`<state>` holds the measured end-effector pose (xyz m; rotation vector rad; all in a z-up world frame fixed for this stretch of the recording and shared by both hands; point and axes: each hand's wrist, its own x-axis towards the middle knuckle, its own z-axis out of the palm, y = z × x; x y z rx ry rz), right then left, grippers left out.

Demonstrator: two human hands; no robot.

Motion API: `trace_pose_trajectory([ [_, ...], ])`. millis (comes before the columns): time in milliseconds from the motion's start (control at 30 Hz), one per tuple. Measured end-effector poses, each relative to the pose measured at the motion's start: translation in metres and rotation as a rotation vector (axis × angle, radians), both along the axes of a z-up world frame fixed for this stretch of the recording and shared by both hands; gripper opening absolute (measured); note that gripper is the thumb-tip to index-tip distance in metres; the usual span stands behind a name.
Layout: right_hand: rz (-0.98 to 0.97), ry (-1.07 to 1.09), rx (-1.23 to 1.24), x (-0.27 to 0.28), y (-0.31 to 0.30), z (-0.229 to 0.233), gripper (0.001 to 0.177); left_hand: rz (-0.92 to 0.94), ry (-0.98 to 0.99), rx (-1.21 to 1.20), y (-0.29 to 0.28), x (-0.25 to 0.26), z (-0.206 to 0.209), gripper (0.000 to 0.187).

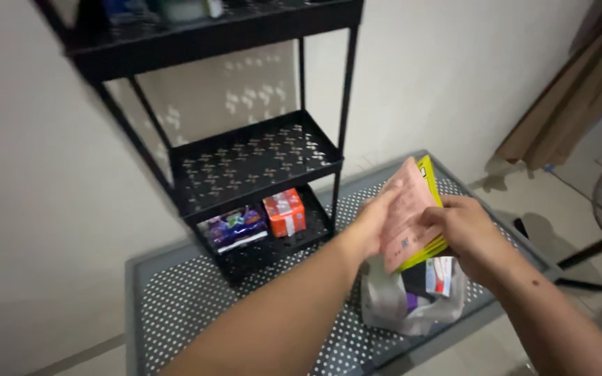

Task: The person unpacks a plastic bag and places various personal care items onto a black metal shelving unit. Items include bottles, boxes, wipes, and small containers, which are arranged on different shelves.

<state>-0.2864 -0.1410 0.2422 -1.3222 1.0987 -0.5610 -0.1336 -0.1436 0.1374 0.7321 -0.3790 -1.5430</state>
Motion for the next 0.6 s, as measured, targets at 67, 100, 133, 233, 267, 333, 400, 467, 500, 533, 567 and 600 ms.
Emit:
trace_pose_trajectory([
  [67, 0.018, -0.067, 0.039, 0.008, 0.009, 0.014, 0.028, 0.021, -0.005, -0.075, 0.007, 0.022, 0.001, 0.045],
  [100, 0.035, -0.076, 0.061, 0.013, 0.014, 0.021, 0.029, 0.034, -0.009, -0.112, 0.010, 0.033, 0.001, 0.043],
  [133, 0.052, -0.084, 0.084, 0.018, 0.018, 0.027, 0.030, 0.046, 0.017, -0.117, 0.013, 0.042, 0.001, 0.042],
  [233, 0.092, -0.088, 0.146, 0.034, 0.033, 0.041, 0.035, 0.114, 0.066, -0.081, 0.026, 0.065, 0.005, 0.038],
  [267, 0.105, -0.086, 0.166, 0.042, 0.037, 0.044, 0.037, 0.159, 0.061, -0.033, 0.032, 0.071, 0.009, 0.036],
  [333, 0.120, -0.090, 0.185, 0.058, 0.043, 0.049, 0.038, 0.280, 0.010, 0.049, 0.047, 0.086, 0.017, 0.034],
  [400, 0.172, -0.102, 0.221, 0.074, 0.046, 0.050, 0.039, 0.431, -0.084, 0.112, 0.064, 0.104, 0.027, 0.032],
  [467, 0.263, -0.123, 0.277, 0.091, 0.044, 0.049, 0.041, 0.501, -0.194, 0.148, 0.075, 0.124, 0.039, 0.033],
  [500, 0.305, -0.124, 0.290, 0.100, 0.044, 0.046, 0.041, 0.535, -0.247, 0.168, 0.082, 0.134, 0.044, 0.034],
  [533, 0.347, -0.126, 0.302, 0.111, 0.042, 0.043, 0.041, 0.554, -0.294, 0.133, 0.089, 0.144, 0.047, 0.034],
  [567, 0.389, -0.128, 0.311, 0.123, 0.040, 0.040, 0.041, 0.572, -0.344, 0.097, 0.095, 0.155, 0.051, 0.034],
  [600, 0.385, -0.116, 0.308, 0.135, 0.036, 0.037, 0.041, 0.589, -0.393, 0.061, 0.100, 0.166, 0.056, 0.035],
])
